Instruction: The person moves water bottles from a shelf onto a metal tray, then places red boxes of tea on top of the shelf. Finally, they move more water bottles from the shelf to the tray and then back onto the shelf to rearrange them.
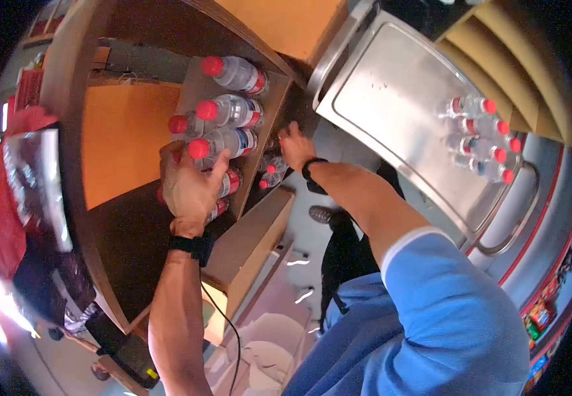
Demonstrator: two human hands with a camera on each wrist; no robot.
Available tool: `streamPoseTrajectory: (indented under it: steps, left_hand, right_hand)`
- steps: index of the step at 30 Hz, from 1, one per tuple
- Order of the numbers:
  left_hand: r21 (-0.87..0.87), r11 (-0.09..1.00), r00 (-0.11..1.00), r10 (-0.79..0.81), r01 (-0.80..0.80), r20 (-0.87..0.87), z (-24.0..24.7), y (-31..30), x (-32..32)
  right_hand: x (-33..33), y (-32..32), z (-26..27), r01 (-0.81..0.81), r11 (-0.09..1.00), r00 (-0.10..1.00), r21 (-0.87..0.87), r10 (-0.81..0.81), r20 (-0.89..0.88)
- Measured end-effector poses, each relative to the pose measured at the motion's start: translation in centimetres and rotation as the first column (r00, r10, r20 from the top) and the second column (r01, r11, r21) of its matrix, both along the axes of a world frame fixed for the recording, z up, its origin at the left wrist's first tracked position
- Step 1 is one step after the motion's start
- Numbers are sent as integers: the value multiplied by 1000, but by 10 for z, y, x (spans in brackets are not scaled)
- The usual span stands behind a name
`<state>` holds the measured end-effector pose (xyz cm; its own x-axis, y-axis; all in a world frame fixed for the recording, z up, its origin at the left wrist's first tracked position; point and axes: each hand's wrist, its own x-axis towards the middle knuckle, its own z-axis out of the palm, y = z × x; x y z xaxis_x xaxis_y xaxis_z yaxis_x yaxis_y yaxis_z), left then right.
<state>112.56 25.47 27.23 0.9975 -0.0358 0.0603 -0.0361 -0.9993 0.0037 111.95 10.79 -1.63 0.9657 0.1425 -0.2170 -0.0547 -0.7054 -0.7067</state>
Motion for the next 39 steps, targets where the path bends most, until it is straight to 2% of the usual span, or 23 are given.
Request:
streamPoseTrajectory:
  steps: [1, 3, 7, 9, 10, 11, 13, 14, 16, 17, 19, 20, 22, 23, 25, 28, 32, 34, 35, 36, 37, 39]
  left_hand:
    - [-11, 1000, 1000, 7, -7, 9, -1, 0, 0]
    - [16, 1000, 1000, -22, 22, 0, -2, 0, -1]
    - [35, 999, 1000, -2, 2, -18, -2, 0, -1]
    - [31, 999, 1000, -19, 19, -4, -4, 1, 0]
    - [20, 999, 999, -31, 31, 6, -4, 2, 0]
    - [29, 999, 999, -36, 36, 5, -5, 3, 0]
    - [16, 999, 999, -37, 37, 16, -5, 2, 1]
    - [20, 999, 999, -38, 37, 11, -5, 2, 0]
    - [11, 999, 999, -38, 38, 17, -5, 1, 1]
    - [10, 999, 999, -39, 39, 20, -5, 0, 1]
    - [26, 999, 999, -39, 39, 17, -4, 0, 1]
    - [26, 999, 999, -40, 39, 19, -3, 0, 0]
    - [61, 998, 1000, -30, 30, -9, -2, -1, 1]
    - [60, 998, 999, -32, 33, -9, -2, -2, 1]
    - [43, 999, 1000, -15, 15, -3, -3, -2, 0]
    - [48, 998, 1000, -26, 26, -5, -5, 1, 0]
    - [58, 998, 999, -40, 40, 6, -6, 2, 0]
    - [73, 997, 999, -36, 35, 7, -6, 2, 0]
    - [73, 997, 999, -35, 35, 9, -6, 3, 0]
    - [66, 997, 999, -45, 44, 15, -6, 3, 1]
    - [59, 997, 998, -56, 55, 19, -6, 3, 1]
    - [58, 997, 999, -52, 52, 12, -5, 3, 1]
  right_hand:
    - [8, 10, -14, 17, 1000, 1000, 13, -17, -23]
    - [17, 30, -45, -66, 987, 998, -146, 64, -24]
    - [27, 54, -47, -21, 1000, 996, -22, 19, -84]
    - [26, 60, -41, 174, 976, 980, 133, -158, -123]
    - [31, 68, -56, 243, 952, 919, 185, -165, -358]
    - [26, 72, -69, 247, 949, 918, 194, -166, -360]
    - [17, 75, -65, 158, 986, 968, 56, -144, -207]
    - [14, 77, -62, 159, 986, 967, 59, -143, -212]
    - [16, 81, -69, 300, 947, 930, 113, -264, -256]
    - [21, 82, -73, 300, 947, 931, 113, -265, -253]
    - [30, 90, -97, 346, 923, 827, 167, -216, -518]
    - [29, 89, -98, 346, 923, 828, 168, -217, -516]
    - [32, 78, -73, 169, 985, 920, 35, -145, -364]
    - [34, 74, -65, 171, 985, 919, 34, -147, -365]
    - [34, 70, -61, 124, 991, 966, -52, -133, -221]
    - [46, 62, -59, 43, 999, 970, 0, -41, -239]
    - [51, 51, -41, 27, 1000, 980, 0, -27, -197]
    - [50, 49, -36, -148, 987, 959, -67, 127, -252]
    - [48, 59, -54, -149, 987, 960, -67, 128, -249]
    - [42, 79, -103, -68, 997, 989, -47, 61, -136]
    - [38, 90, -130, 11, 1000, 1000, -18, -11, -25]
    - [40, 77, -96, 23, 999, 999, -28, -24, -30]
